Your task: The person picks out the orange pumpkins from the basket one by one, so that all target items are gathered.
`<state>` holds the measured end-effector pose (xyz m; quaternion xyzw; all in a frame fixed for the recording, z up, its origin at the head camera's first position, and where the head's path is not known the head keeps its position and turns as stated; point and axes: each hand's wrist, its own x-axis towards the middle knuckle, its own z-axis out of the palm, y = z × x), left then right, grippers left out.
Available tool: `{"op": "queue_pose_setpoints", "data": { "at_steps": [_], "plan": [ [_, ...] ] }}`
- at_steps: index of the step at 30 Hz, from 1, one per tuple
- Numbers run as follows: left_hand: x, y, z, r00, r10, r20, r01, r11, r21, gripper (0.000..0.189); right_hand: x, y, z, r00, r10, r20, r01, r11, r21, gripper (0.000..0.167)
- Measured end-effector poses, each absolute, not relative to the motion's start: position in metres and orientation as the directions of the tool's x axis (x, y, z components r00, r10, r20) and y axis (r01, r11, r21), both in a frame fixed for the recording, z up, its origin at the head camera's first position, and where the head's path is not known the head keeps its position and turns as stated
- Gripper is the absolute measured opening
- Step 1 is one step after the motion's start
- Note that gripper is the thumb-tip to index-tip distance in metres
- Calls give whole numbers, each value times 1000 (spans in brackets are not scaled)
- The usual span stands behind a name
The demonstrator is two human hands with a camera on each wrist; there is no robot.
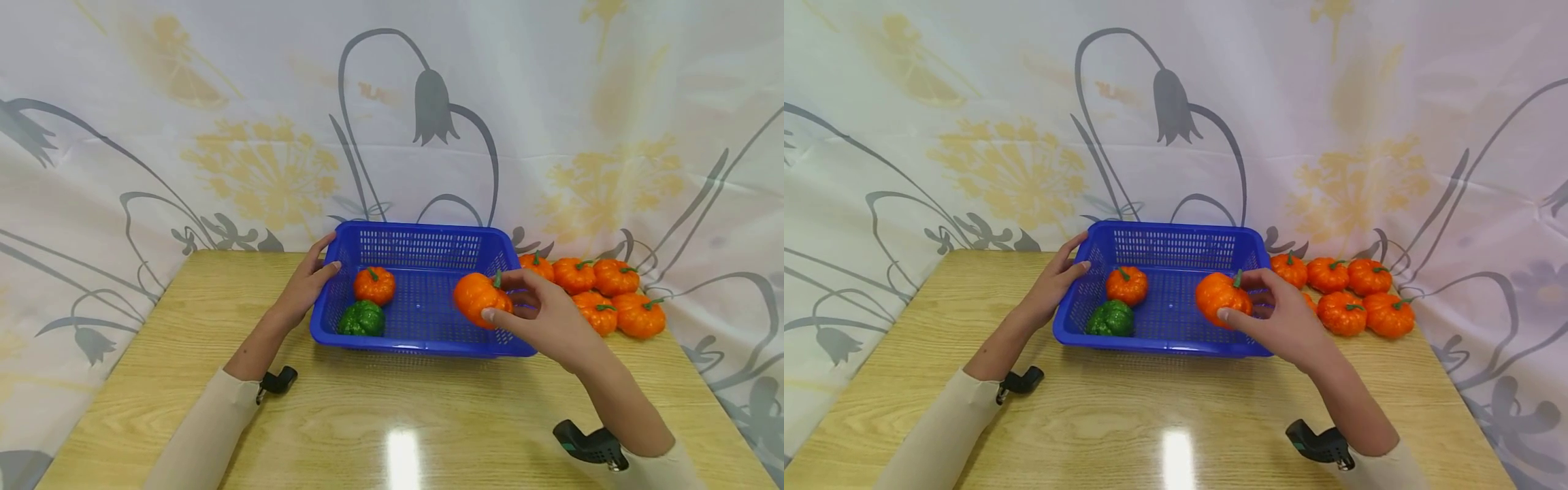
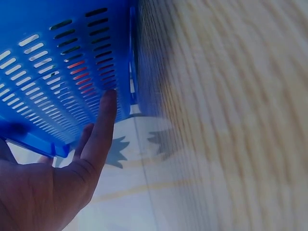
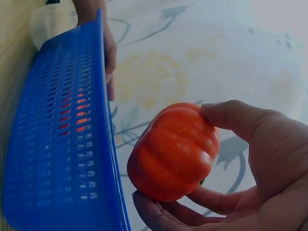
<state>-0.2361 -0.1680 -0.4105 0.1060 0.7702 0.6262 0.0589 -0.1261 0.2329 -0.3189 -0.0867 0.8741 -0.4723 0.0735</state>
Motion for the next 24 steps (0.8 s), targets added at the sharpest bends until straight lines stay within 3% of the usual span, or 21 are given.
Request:
{"op": "queue_pose_setpoints", "data": {
  "at_steps": [10, 24],
  "plan": [
    [-236, -170, -412, -970, 242, 31, 79, 190, 979, 64, -100, 265, -322, -984, -175, -18, -84, 557, -826, 58],
    [-236, -169, -409, -969, 244, 24, 75, 200, 977, 65, -80, 303, -327, -988, -141, 56, -134, 638, -758, 60]
  ]
}}
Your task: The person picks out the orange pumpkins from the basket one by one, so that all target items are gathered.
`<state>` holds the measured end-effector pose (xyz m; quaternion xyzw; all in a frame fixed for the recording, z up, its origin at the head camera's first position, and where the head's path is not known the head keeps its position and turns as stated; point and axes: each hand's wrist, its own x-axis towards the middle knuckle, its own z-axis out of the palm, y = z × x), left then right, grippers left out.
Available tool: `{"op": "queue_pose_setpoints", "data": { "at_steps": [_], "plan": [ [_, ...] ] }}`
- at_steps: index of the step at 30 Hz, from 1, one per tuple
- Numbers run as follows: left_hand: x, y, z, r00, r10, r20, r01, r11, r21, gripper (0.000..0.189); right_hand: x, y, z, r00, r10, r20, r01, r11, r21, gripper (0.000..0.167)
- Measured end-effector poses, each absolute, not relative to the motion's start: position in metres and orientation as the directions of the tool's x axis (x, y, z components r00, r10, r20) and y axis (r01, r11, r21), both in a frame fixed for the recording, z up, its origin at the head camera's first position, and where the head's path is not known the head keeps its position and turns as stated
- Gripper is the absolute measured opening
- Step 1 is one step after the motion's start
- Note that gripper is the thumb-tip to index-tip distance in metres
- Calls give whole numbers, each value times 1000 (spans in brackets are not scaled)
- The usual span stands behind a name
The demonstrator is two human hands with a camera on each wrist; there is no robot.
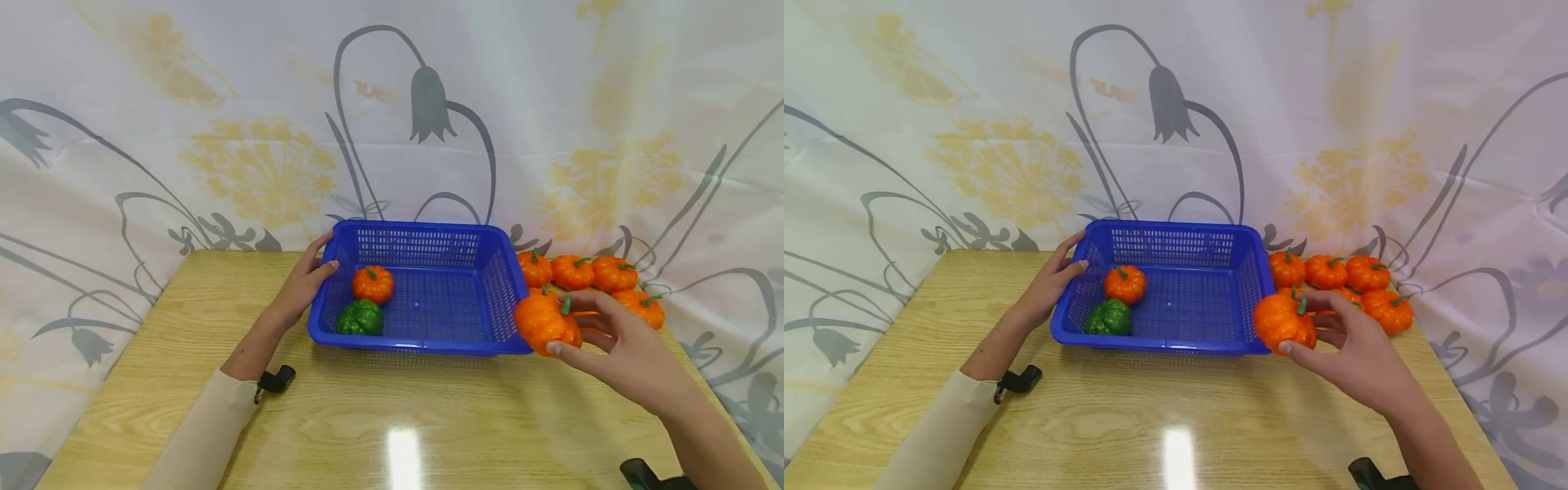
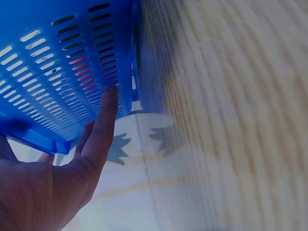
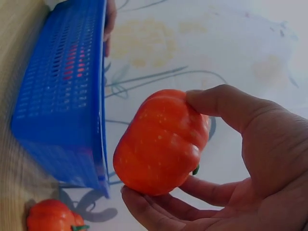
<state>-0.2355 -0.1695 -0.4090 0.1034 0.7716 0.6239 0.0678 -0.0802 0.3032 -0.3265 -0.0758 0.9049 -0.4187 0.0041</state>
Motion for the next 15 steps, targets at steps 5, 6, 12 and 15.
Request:
{"op": "queue_pose_setpoints", "data": {
  "at_steps": [5, 6, 12, 15],
  "plan": [
    [-236, -171, -408, -965, 260, 18, 72, 199, 977, 65, -78, 315, -327, -987, -146, 69, -151, 685, -713, 68],
    [-236, -171, -407, -965, 263, 18, 73, 202, 977, 65, -77, 318, -328, -988, -142, 64, -146, 700, -699, 70],
    [-236, -171, -406, -964, 265, 19, 78, 211, 975, 66, -74, 327, -335, -986, -137, 93, -165, 776, -609, 77],
    [-235, -171, -406, -964, 264, 17, 75, 210, 975, 66, -74, 329, -340, -981, -142, 130, -191, 800, -569, 78]
  ]
}}
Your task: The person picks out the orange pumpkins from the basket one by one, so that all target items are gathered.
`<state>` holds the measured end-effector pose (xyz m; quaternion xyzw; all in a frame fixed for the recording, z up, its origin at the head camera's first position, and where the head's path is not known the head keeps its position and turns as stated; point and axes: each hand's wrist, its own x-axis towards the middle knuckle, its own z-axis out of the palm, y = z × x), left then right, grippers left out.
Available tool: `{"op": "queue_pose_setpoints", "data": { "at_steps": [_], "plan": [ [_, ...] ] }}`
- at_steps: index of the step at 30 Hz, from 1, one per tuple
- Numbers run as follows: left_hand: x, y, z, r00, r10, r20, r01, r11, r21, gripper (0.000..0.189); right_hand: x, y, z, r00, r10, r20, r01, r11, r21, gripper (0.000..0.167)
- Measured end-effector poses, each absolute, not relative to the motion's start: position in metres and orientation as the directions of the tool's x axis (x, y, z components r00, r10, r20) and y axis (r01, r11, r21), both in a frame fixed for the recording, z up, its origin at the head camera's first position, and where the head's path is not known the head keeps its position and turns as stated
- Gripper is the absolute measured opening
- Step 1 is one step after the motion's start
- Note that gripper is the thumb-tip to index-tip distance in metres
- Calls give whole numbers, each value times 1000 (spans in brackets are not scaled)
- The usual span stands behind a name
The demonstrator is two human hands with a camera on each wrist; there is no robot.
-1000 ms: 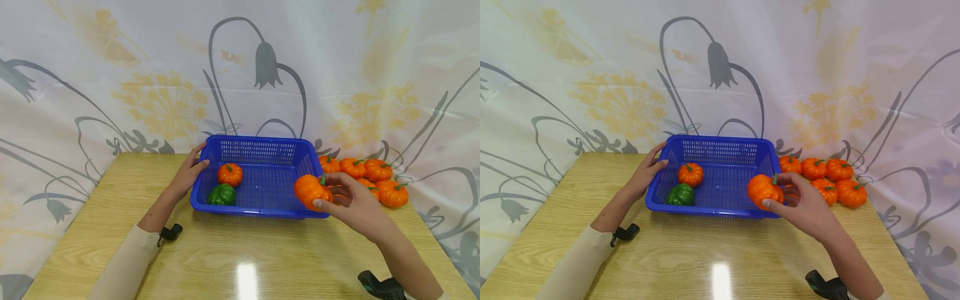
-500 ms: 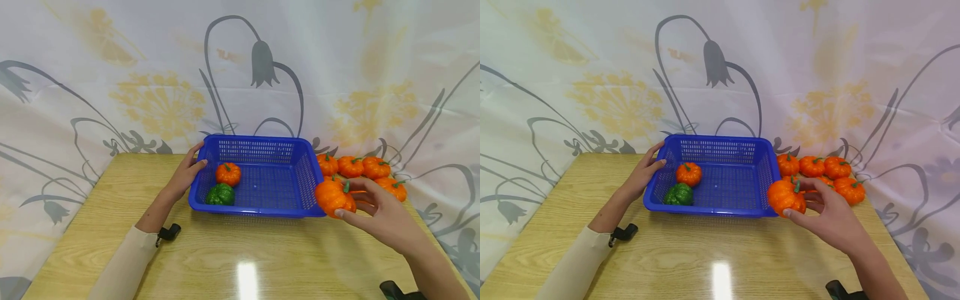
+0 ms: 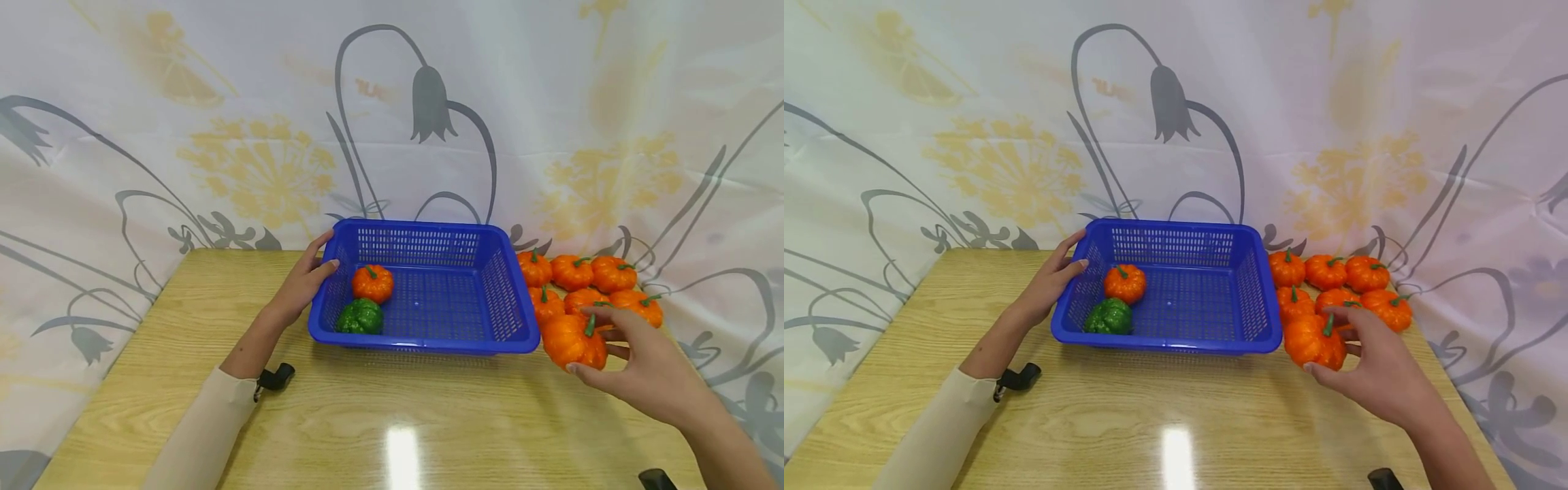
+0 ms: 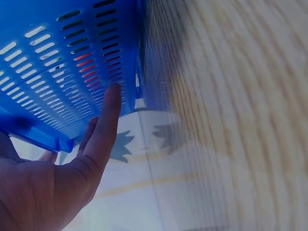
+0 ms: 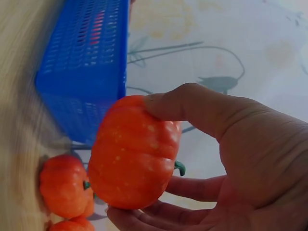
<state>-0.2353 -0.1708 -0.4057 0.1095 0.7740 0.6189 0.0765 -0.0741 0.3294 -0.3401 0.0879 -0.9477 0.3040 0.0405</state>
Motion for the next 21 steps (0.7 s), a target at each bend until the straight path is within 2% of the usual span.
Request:
{"op": "queue_pose_setpoints", "data": {
  "at_steps": [9, 21],
  "plan": [
    [-235, -171, -406, -964, 265, 11, 69, 209, 975, 65, -81, 334, -365, -957, -214, 194, -283, 827, -486, 78],
    [-236, -172, -408, -964, 265, 12, 70, 208, 976, 65, -91, 325, -381, -978, -199, 63, -206, 870, -449, 83]
  ]
}}
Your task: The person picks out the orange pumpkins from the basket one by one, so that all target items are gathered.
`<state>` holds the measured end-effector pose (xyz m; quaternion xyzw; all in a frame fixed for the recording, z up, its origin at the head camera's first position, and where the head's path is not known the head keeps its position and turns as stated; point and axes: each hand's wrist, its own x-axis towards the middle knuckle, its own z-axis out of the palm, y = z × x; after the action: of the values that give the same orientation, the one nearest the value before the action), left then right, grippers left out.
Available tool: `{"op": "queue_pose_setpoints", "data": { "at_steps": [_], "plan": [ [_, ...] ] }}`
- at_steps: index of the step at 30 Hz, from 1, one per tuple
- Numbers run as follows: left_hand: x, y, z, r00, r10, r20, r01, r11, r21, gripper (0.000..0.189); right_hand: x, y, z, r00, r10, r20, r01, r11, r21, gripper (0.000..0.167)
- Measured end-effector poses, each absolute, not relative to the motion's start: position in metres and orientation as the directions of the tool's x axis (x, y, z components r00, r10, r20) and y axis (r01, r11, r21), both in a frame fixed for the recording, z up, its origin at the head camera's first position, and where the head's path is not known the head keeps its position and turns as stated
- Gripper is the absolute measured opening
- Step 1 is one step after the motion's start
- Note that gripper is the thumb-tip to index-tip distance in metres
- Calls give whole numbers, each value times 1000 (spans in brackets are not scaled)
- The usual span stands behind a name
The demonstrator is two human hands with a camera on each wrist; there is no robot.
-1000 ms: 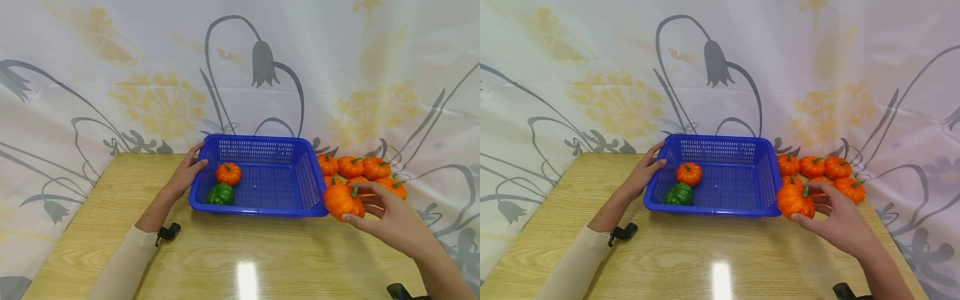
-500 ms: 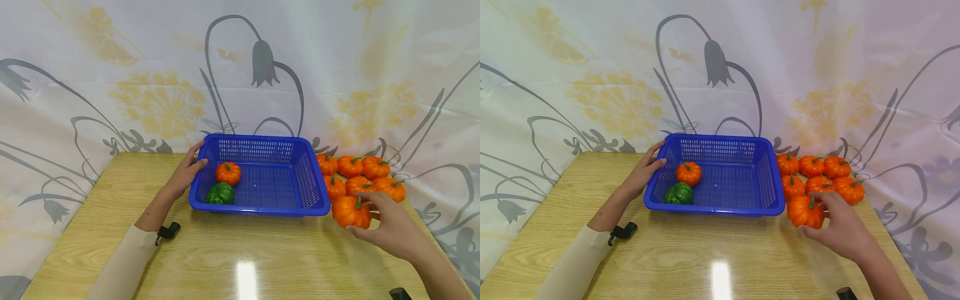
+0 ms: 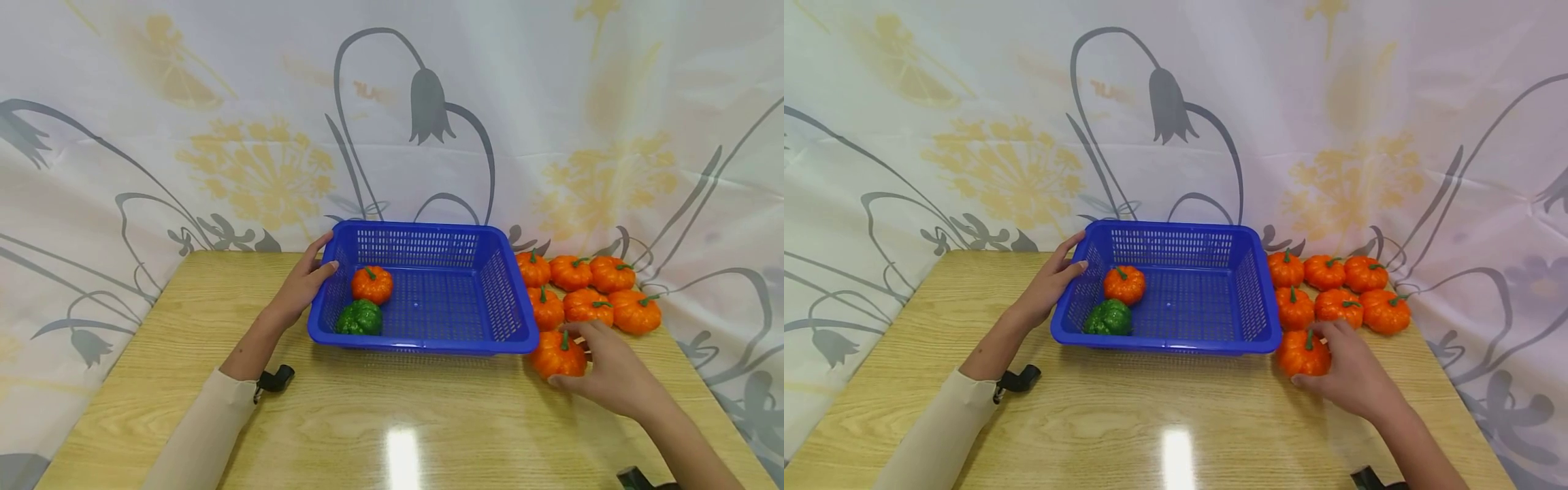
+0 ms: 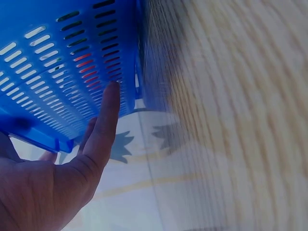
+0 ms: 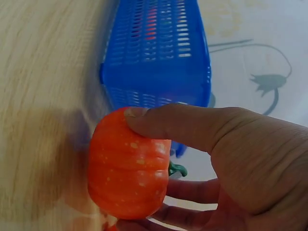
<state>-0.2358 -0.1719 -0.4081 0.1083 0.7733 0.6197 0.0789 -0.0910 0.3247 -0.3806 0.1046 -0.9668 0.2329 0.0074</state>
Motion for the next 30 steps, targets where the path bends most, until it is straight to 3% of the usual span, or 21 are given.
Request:
{"op": "queue_pose_setpoints", "data": {
  "at_steps": [19, 26, 30],
  "plan": [
    [-236, -172, -408, -965, 263, 15, 71, 205, 976, 65, -96, 321, -390, -986, -162, 40, -164, 904, -395, 86],
    [-236, -171, -408, -965, 262, 14, 68, 200, 977, 65, -95, 319, -381, -987, -160, 4, -149, 908, -393, 90],
    [-236, -171, -407, -966, 257, 14, 69, 206, 976, 65, -91, 319, -369, -984, -174, 26, -169, 897, -408, 84]
  ]
}}
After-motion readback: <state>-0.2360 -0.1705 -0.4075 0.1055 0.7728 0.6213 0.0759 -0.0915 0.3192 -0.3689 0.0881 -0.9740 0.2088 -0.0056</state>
